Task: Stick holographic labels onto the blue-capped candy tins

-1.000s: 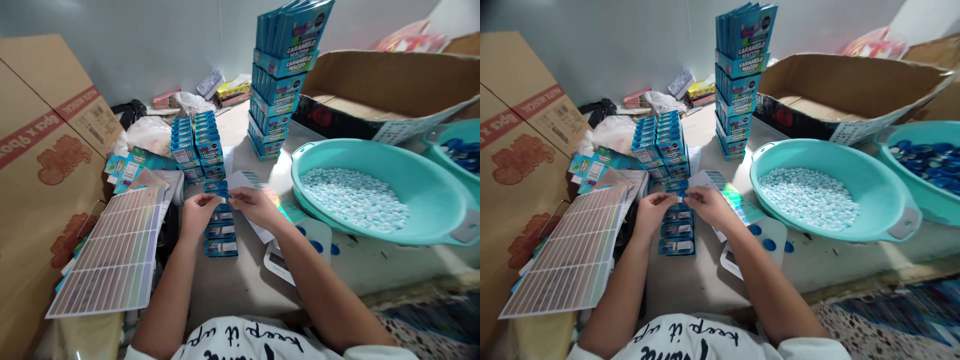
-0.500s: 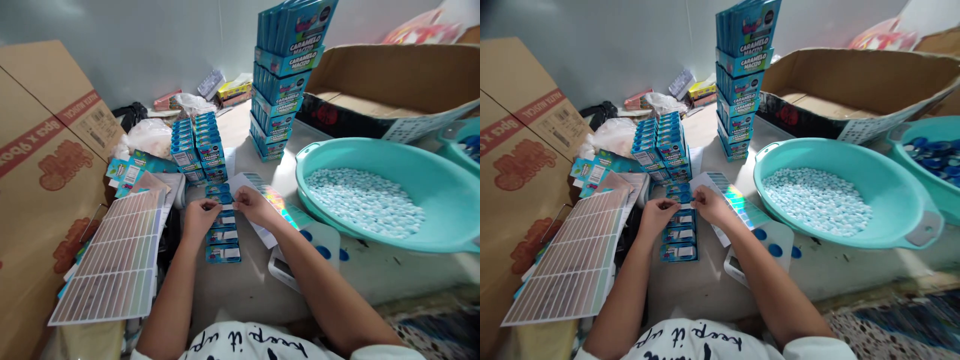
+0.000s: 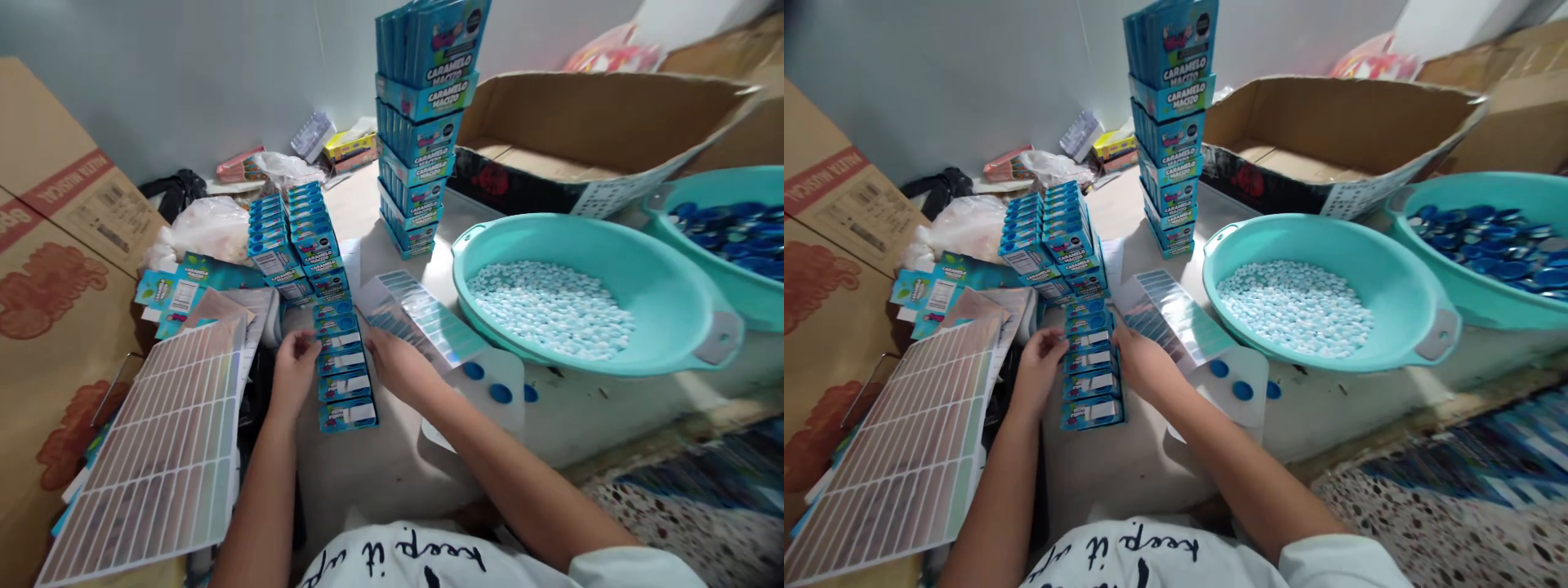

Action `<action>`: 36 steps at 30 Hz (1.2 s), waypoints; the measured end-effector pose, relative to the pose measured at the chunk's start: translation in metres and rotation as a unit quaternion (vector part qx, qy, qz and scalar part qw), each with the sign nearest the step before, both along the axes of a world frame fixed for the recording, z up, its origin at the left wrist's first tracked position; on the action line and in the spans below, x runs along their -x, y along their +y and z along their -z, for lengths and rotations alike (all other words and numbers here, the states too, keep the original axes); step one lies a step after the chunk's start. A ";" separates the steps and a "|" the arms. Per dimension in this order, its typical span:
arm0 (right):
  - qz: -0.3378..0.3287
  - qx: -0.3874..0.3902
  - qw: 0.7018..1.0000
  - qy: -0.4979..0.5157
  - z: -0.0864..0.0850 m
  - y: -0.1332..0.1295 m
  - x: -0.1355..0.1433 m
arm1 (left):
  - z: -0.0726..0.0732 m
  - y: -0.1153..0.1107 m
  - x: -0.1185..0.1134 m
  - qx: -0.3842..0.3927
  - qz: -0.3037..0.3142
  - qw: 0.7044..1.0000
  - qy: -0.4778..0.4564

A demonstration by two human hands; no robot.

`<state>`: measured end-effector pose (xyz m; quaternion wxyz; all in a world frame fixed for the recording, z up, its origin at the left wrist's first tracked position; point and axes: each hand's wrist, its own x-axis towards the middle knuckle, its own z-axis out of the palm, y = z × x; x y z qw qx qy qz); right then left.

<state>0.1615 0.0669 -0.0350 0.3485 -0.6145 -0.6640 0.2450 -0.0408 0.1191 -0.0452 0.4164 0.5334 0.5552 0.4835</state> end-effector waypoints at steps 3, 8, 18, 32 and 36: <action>0.075 -0.013 0.987 -0.138 -0.012 -0.009 -0.022 | -0.004 -0.017 0.012 -0.020 -0.007 1.000 0.019; 0.121 0.165 0.935 -0.291 -0.002 -0.005 -0.046 | -0.006 -0.042 0.019 -0.067 -0.061 0.995 0.043; 0.064 -0.011 0.969 -0.239 -0.042 -0.031 -0.058 | -0.045 -0.080 0.008 -0.308 0.021 0.931 0.193; -0.131 -0.001 0.988 -0.083 -0.075 -0.093 -0.063 | -0.085 -0.096 0.010 -0.486 0.110 0.748 0.438; -0.112 0.055 0.992 -0.032 -0.072 -0.098 -0.062 | -0.075 -0.102 0.017 -0.503 0.111 0.730 0.450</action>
